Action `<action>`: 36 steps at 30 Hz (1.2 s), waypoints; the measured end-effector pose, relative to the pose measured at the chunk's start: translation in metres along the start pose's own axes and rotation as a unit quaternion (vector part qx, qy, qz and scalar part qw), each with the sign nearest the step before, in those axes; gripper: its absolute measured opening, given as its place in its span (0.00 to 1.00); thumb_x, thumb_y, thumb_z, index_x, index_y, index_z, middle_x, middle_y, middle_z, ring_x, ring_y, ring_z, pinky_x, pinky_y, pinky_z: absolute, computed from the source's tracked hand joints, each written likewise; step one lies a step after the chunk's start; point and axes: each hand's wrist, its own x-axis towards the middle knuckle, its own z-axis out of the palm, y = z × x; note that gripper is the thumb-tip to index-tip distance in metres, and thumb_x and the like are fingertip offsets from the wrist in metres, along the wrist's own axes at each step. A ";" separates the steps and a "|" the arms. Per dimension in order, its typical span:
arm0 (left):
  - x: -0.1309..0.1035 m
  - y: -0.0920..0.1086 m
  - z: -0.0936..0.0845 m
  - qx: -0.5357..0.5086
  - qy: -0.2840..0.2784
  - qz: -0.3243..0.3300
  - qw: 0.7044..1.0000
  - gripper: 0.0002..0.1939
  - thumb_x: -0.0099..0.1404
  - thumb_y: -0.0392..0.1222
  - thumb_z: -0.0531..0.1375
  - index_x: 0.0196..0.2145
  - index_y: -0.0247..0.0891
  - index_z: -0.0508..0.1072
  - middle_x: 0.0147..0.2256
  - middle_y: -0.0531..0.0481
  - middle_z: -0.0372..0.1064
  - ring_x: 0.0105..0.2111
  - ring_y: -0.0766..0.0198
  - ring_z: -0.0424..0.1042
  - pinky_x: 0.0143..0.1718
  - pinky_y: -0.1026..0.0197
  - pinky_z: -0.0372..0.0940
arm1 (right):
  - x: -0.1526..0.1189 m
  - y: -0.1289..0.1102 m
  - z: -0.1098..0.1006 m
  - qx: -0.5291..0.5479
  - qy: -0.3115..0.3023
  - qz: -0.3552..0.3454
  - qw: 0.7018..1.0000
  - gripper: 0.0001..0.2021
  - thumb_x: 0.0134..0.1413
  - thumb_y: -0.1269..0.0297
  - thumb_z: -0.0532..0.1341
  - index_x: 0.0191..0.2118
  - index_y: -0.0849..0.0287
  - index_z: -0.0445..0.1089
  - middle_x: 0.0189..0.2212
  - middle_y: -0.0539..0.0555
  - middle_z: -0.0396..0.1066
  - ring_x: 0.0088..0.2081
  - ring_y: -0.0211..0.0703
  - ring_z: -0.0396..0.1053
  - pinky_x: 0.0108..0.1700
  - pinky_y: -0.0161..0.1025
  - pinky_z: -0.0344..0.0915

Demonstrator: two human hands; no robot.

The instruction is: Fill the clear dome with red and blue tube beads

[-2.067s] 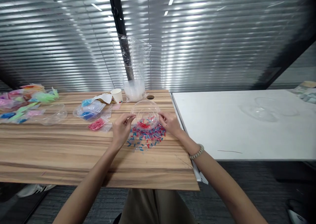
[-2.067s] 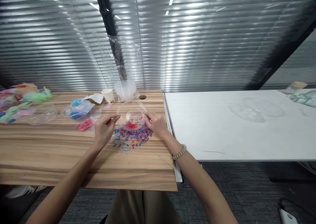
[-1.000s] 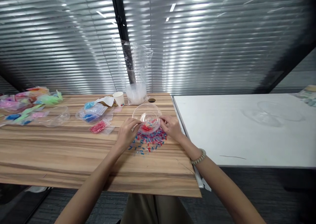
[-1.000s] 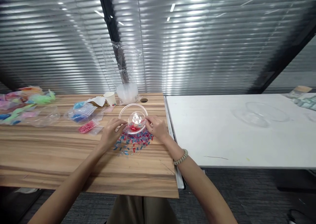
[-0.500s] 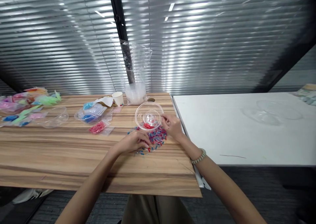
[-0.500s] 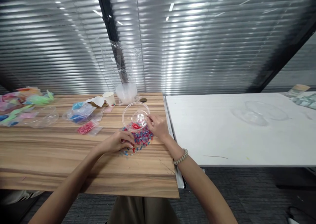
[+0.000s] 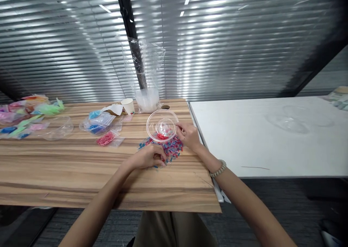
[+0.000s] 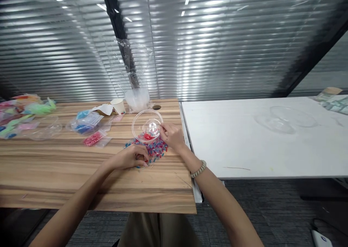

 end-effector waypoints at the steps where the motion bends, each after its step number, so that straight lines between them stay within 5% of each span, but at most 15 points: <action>1: 0.000 -0.001 0.000 0.001 0.000 -0.004 1.000 0.05 0.57 0.38 0.62 0.32 0.35 0.76 0.32 0.48 0.72 0.31 0.67 0.69 0.33 0.69 0.61 | 0.000 0.000 0.000 0.002 0.004 0.000 1.000 0.07 0.55 0.69 0.53 0.34 0.60 0.69 0.29 0.53 0.74 0.29 0.40 0.70 0.32 0.36 0.64; 20: 0.000 -0.006 0.003 0.022 -0.010 -0.006 1.000 0.06 0.59 0.36 0.59 0.30 0.35 0.75 0.30 0.48 0.72 0.29 0.67 0.68 0.32 0.68 0.61 | -0.001 -0.001 -0.002 0.005 -0.028 0.016 0.999 0.09 0.55 0.68 0.53 0.35 0.59 0.70 0.29 0.53 0.74 0.30 0.41 0.70 0.34 0.37 0.64; 36: 0.003 -0.011 0.011 0.066 0.039 -0.016 0.997 0.08 0.58 0.29 0.54 0.30 0.36 0.73 0.30 0.50 0.72 0.31 0.67 0.68 0.34 0.67 0.60 | -0.004 0.004 0.000 -0.001 -0.035 0.011 0.999 0.09 0.55 0.69 0.53 0.36 0.59 0.70 0.28 0.53 0.73 0.29 0.40 0.69 0.33 0.36 0.63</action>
